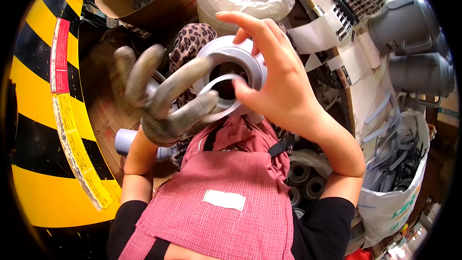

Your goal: The person applies stickers and a seal to a thermal bottle, attaches the handle to the bottle body, and places the assembled bottle into a container.

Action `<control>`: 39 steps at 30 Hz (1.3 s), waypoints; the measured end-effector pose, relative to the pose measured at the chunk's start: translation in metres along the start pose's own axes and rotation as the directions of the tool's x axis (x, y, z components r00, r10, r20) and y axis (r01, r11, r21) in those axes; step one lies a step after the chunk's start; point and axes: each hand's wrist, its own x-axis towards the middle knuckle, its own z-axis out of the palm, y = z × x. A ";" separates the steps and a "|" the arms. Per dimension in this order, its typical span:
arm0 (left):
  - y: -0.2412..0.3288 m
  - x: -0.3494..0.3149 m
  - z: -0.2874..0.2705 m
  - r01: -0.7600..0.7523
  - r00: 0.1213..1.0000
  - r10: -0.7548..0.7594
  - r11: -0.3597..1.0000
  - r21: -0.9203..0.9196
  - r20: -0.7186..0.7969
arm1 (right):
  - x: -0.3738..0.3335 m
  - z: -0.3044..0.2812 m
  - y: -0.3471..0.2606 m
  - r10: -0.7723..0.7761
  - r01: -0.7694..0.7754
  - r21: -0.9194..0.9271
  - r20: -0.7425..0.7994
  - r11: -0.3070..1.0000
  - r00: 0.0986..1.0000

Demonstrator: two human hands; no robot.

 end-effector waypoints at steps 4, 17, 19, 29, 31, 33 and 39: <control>0.007 0.010 0.008 0.203 0.942 -0.186 0.979 -0.032 0.278 | -0.015 -0.001 0.027 0.170 -0.184 0.092 0.143 0.979 0.975; 0.036 -0.011 0.048 0.332 0.782 -0.373 0.927 0.173 0.500 | -0.004 -0.013 0.050 -0.239 0.290 -0.142 0.295 0.946 0.925; 0.035 0.004 0.053 0.333 0.749 -0.393 0.919 0.210 0.533 | 0.011 -0.022 0.050 -0.193 0.349 -0.229 0.510 0.909 0.838; 0.032 0.012 0.070 0.295 0.803 -0.319 0.947 0.131 0.503 | 0.009 -0.006 0.059 -0.022 0.217 -0.494 0.371 0.842 0.928; 0.031 0.019 0.061 0.302 0.841 -0.302 0.950 0.072 0.450 | 0.008 -0.007 0.056 -0.005 0.166 -0.353 0.416 0.921 0.909; 0.020 0.019 0.067 0.398 0.861 -0.252 0.875 -0.277 0.442 | 0.007 -0.022 0.072 -0.129 0.195 -0.107 0.441 0.975 0.888; 0.021 0.014 0.069 0.555 0.831 -0.437 0.601 -0.575 0.345 | -0.014 -0.036 0.077 -0.068 -0.025 0.472 0.179 0.881 0.982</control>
